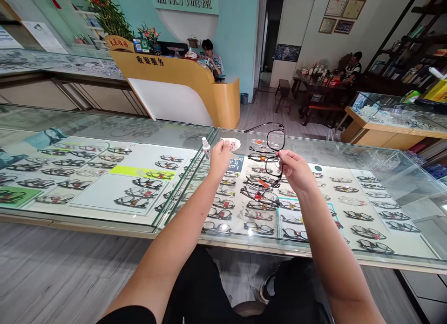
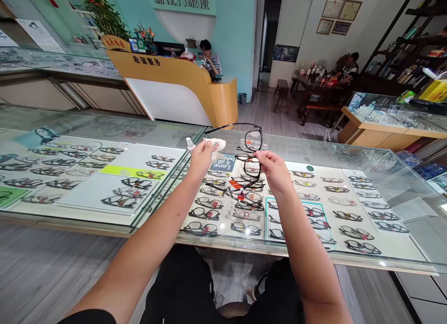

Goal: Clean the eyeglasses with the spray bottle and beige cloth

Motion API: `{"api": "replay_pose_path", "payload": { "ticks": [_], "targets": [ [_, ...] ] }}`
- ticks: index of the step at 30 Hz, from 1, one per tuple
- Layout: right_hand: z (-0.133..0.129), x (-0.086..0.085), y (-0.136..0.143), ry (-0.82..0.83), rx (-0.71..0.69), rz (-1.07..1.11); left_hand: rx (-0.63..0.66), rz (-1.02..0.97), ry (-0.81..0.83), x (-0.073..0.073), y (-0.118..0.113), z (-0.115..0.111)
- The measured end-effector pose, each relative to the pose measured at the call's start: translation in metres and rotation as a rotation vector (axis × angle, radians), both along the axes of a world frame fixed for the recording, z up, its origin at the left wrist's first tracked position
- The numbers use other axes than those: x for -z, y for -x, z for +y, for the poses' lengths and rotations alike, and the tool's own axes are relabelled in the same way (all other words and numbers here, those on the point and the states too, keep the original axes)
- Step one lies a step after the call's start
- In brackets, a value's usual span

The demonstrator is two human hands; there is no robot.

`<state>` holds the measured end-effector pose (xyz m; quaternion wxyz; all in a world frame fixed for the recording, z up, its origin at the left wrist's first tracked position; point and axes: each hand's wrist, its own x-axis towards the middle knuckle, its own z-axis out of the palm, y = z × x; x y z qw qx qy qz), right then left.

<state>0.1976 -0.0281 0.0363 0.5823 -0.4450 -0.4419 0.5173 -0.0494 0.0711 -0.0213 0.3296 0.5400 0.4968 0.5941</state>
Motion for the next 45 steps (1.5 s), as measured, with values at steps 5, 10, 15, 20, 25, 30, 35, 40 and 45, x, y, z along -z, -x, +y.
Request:
{"api": "replay_pose_path", "payload": {
  "ticks": [5,10,15,20,25,30,35,40,45],
  "targets": [
    [-0.003,-0.001,0.001,-0.007,-0.001,0.018,-0.073,0.000,-0.101,-0.007,0.001,-0.003],
    [-0.003,-0.002,0.002,-0.015,0.012,0.033,-0.056,0.162,0.080,-0.006,0.006,-0.001],
    [0.002,-0.001,0.001,0.006,0.110,0.165,-0.063,0.647,0.174,-0.005,0.003,-0.010],
    [0.010,0.005,-0.005,0.051,0.233,0.354,-0.242,0.571,-0.377,-0.022,-0.012,-0.037],
    [0.017,0.012,-0.009,0.118,0.277,0.497,0.017,0.541,-0.861,-0.020,-0.035,-0.058],
    [0.018,0.016,0.001,0.188,0.245,0.509,0.249,0.677,-0.959,-0.013,-0.053,-0.070],
    [0.016,0.016,0.008,0.226,0.259,0.506,0.214,0.656,-0.998,-0.012,-0.059,-0.074],
    [0.014,0.015,0.011,0.255,0.247,0.483,0.196,0.803,-0.942,-0.011,-0.060,-0.073],
    [0.010,0.012,0.015,0.278,0.225,0.473,0.204,0.756,-0.884,-0.015,-0.054,-0.073]
  ]
}}
